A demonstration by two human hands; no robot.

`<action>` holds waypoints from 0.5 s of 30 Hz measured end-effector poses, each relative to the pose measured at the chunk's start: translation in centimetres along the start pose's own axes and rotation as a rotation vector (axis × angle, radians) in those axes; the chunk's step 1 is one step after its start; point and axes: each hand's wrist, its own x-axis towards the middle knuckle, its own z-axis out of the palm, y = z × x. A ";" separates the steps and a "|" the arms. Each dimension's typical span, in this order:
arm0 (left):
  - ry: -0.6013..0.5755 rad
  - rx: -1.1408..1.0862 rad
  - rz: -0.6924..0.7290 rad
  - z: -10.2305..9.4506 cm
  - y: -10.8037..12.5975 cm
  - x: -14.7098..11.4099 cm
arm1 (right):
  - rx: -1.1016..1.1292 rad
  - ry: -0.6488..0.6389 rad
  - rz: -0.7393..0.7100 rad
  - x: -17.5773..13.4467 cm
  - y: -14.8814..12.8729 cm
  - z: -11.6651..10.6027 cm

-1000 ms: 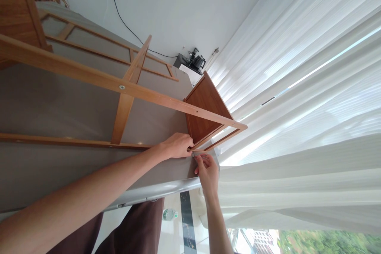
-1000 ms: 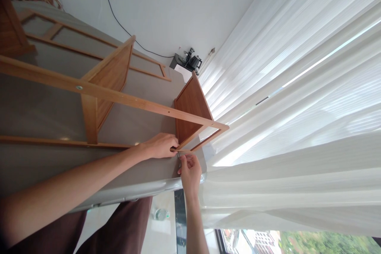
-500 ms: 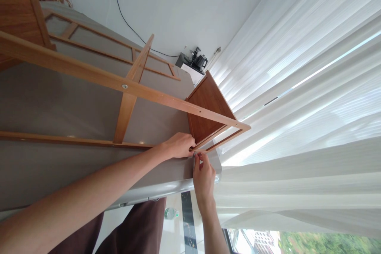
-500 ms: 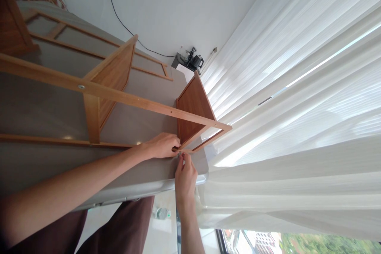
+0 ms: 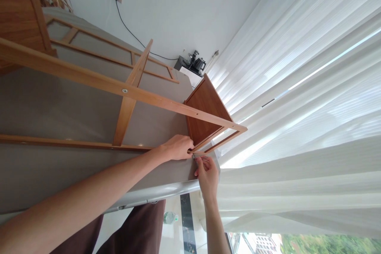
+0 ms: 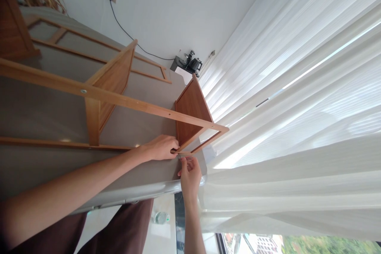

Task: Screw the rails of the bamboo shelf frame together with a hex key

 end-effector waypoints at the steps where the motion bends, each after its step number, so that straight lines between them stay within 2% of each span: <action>1: 0.000 0.001 0.002 -0.1 0.0 0.0 | -0.008 0.009 -0.011 -0.2 -0.1 0.1; 9: 0.003 -0.006 0.007 0.1 -0.1 0.0 | -0.199 0.085 -0.147 -0.9 -0.3 0.9; 15: -0.005 -0.015 0.003 0.0 -0.1 0.1 | -0.285 0.065 -0.247 -1.4 -0.3 1.4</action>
